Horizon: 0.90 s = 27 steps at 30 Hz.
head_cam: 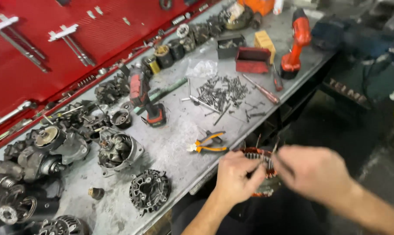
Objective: The person uses pliers to cut wires on a disassembled alternator stator. They then use a screwdriver to scrape and clean the copper windings on the stator core.
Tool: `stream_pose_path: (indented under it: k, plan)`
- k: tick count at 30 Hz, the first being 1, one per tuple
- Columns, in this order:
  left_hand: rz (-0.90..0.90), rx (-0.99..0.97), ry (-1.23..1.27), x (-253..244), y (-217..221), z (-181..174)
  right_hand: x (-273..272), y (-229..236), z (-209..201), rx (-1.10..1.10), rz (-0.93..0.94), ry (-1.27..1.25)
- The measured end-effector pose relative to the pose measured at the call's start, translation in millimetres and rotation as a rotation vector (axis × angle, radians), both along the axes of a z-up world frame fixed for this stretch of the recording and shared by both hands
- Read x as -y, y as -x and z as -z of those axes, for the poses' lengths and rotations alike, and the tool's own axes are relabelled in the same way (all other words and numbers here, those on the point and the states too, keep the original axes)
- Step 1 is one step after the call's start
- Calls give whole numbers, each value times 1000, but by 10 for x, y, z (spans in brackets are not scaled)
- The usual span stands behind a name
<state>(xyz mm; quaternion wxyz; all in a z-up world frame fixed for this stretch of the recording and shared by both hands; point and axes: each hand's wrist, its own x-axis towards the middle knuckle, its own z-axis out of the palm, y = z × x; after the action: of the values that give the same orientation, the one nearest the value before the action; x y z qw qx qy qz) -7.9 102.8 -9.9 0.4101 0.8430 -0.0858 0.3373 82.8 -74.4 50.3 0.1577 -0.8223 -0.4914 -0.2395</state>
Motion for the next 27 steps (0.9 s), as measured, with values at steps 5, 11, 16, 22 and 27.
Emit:
stream_pose_path:
  k: [5,11,16,22,27]
  plan:
    - [1,33,-17,55,41,-24,29,-36,72,-43,8,-15]
    - [-11,35,-8,58,31,-20,20,-54,57,-100,32,-39]
    - [-31,34,-28,68,11,21,13,-91,139,-142,10,-57]
    - [7,36,-93,2,-131,15,12,-251,168,-112,36,-70]
    - [-12,-12,-38,29,-104,1,66,-135,181,-110,57,-80]
